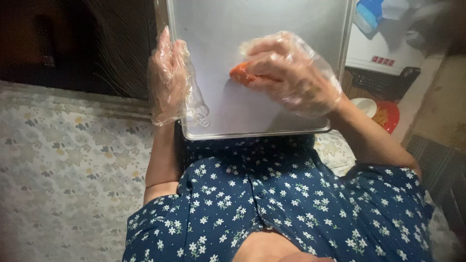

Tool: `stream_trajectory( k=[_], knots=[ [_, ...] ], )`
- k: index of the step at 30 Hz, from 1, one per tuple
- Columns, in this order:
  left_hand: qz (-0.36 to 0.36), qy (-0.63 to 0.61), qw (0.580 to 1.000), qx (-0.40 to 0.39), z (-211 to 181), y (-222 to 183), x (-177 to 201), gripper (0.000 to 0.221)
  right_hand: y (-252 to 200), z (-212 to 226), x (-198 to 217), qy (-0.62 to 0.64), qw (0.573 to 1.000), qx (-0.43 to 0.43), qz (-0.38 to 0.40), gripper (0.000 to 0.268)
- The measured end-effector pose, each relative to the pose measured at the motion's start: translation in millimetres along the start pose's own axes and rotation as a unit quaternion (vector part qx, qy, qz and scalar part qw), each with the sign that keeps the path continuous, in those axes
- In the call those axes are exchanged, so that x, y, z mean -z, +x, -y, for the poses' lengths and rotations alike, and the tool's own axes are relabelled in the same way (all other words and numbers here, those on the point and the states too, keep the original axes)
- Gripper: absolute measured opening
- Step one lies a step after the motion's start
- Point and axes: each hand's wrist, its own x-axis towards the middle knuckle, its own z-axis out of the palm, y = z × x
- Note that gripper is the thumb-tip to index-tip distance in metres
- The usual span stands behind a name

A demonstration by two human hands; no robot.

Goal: The person is kneading and shaping a small piece of orange dough on a metal baking tray while wearing plastic gloves.

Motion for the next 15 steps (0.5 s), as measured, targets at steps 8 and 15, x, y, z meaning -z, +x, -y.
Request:
stream_trajectory(
  k=[8,15],
  knots=[
    [0.022,-0.044,0.998,-0.026,-34.8,-16.7,20.4,0.045,9.2,-1.5,-28.9,-0.151,0.983,0.062,0.086,0.036],
    [-0.048,0.009,0.99,-0.129,-3.3,-10.6,2.4,0.037,14.9,-37.9,-74.7,-0.134,0.984,0.118,0.028,0.031]
  ],
)
